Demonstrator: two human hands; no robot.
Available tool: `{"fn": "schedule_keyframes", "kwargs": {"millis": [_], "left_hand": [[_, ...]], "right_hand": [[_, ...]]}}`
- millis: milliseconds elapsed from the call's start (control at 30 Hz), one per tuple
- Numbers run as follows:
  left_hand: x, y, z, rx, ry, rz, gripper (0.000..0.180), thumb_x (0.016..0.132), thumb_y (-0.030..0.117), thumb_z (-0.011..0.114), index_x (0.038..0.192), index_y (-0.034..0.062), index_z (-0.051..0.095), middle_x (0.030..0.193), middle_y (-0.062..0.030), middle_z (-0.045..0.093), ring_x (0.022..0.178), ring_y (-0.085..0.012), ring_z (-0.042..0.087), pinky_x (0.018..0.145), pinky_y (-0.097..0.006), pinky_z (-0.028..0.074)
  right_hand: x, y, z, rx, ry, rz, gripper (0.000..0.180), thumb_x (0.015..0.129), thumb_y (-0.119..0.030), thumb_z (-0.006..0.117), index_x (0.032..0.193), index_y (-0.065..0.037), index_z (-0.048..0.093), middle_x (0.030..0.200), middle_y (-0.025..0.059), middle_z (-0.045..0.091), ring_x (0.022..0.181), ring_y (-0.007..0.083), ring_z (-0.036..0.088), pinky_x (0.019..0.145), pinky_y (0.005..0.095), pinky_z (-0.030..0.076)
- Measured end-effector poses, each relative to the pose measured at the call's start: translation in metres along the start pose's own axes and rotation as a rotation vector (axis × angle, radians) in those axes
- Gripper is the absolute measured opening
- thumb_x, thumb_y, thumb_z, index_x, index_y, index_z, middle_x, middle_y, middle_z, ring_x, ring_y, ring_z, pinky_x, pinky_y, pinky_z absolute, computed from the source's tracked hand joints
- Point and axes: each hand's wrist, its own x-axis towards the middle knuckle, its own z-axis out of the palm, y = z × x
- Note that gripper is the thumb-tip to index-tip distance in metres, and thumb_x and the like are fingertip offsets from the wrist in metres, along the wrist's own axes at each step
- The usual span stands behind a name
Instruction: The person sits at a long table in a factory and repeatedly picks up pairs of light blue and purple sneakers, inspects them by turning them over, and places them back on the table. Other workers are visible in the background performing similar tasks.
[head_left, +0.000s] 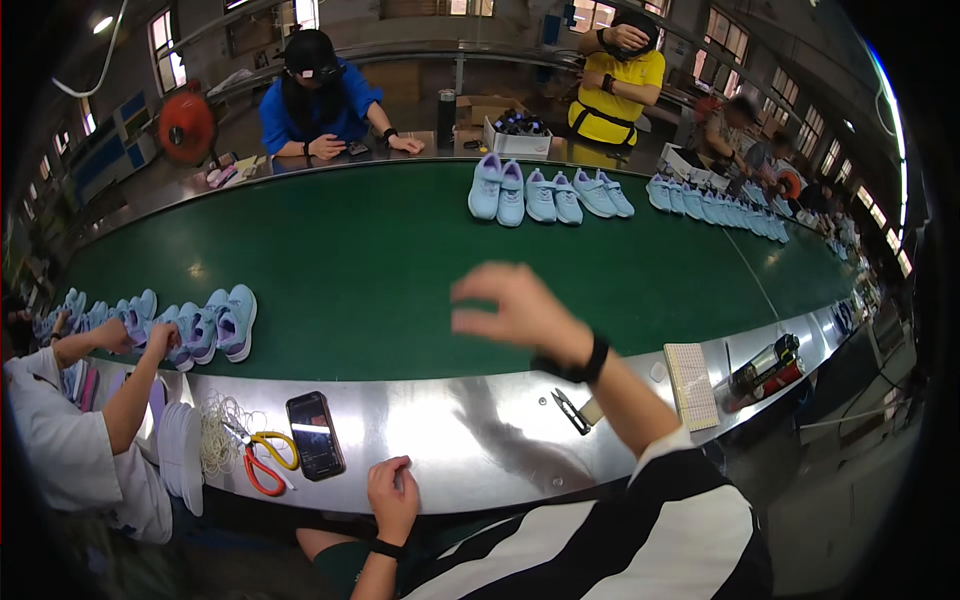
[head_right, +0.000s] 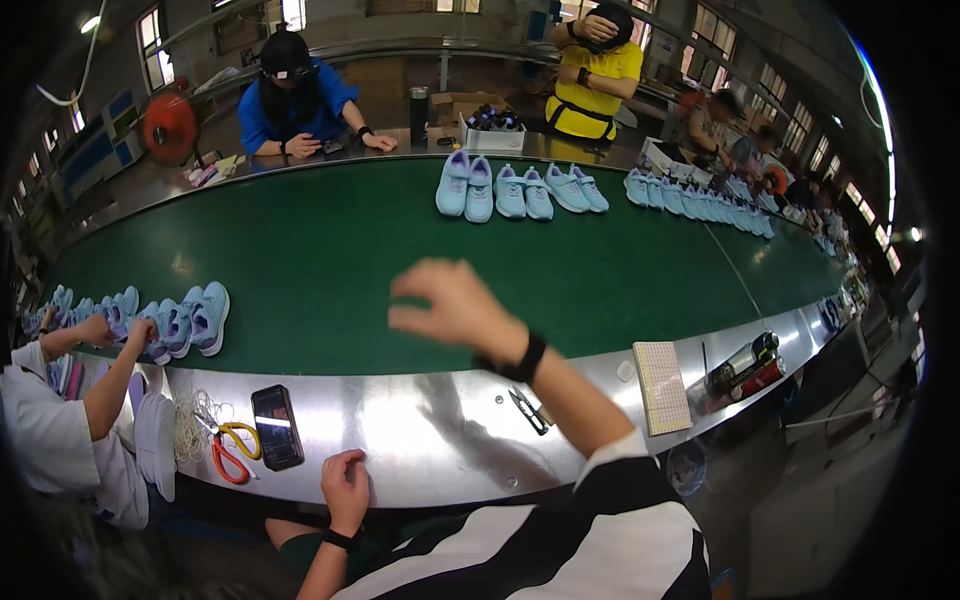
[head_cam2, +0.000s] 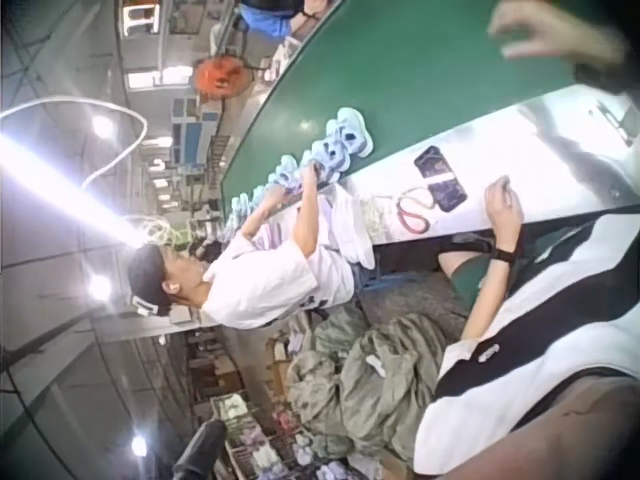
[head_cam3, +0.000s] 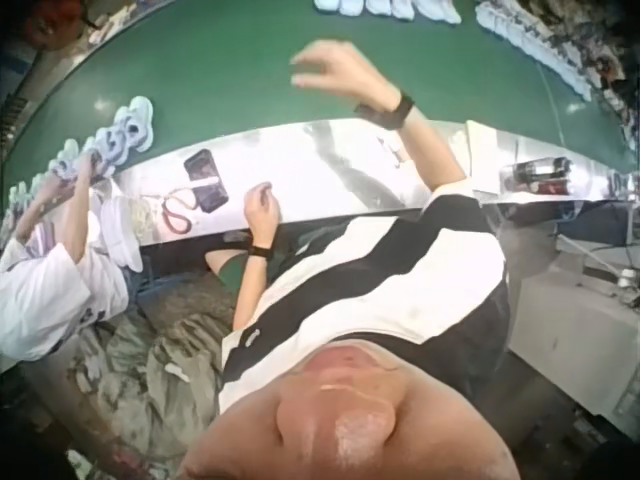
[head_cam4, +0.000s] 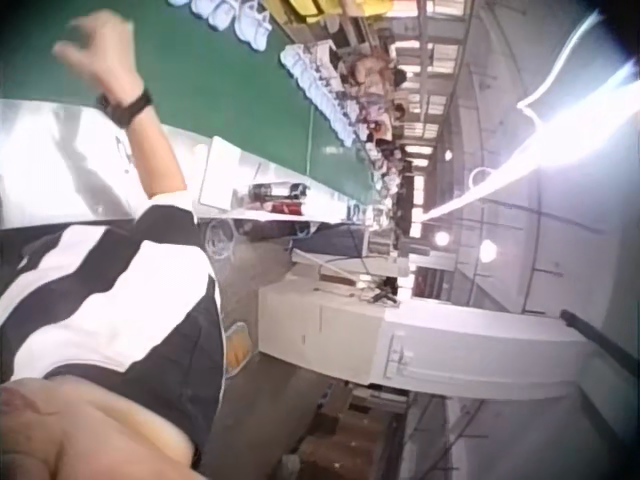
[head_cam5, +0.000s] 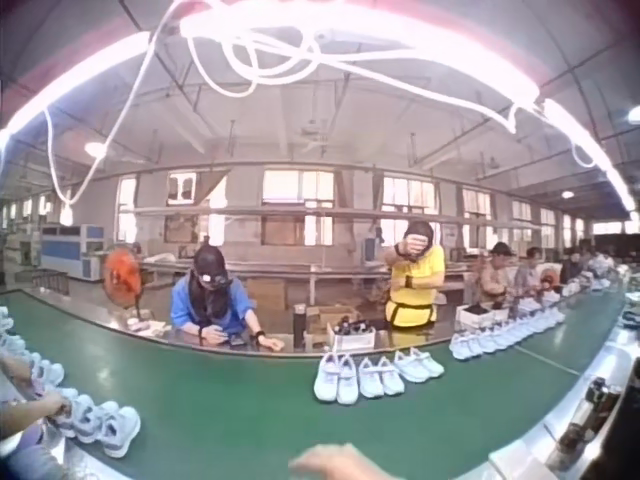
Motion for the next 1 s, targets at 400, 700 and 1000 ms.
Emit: {"fn": "schedule_keyframes", "kwargs": {"millis": [400, 700, 1000], "left_hand": [[0.174, -0.119, -0.117, 0.327, 0.037, 0.132, 0.026, 0.08, 0.012, 0.069, 0.104, 0.0032, 0.063, 0.109, -0.0164, 0.062, 0.106, -0.0372, 0.057, 0.093, -0.044, 0.045], [0.284, -0.19, -0.152, 1.099, -0.09, -0.101, 0.065, 0.065, 0.05, 0.083, 0.119, 0.0191, 0.064, 0.133, -0.0162, 0.049, 0.126, -0.0364, 0.042, 0.101, -0.056, 0.033], [0.307, -0.225, -0.146, 1.204, -0.213, -0.439, 0.072, 0.063, 0.062, 0.08, 0.124, 0.0257, 0.064, 0.138, -0.0203, 0.05, 0.128, -0.0356, 0.044, 0.103, -0.053, 0.032]], "right_hand": [[-0.233, -0.101, 0.087, 0.02, -0.522, 0.455, 0.08, 0.066, -0.046, 0.083, 0.136, -0.019, 0.056, 0.152, 0.0191, 0.034, 0.143, 0.0407, 0.027, 0.115, 0.0567, 0.018], [-0.237, -0.092, 0.098, -0.063, -0.363, 0.416, 0.068, 0.057, -0.037, 0.084, 0.121, -0.022, 0.067, 0.143, 0.0139, 0.048, 0.135, 0.0353, 0.041, 0.11, 0.0499, 0.025], [-0.233, -0.093, 0.101, -0.06, -0.34, 0.426, 0.068, 0.053, -0.037, 0.084, 0.118, -0.022, 0.069, 0.141, 0.0123, 0.05, 0.134, 0.0345, 0.042, 0.109, 0.0505, 0.028]]}}
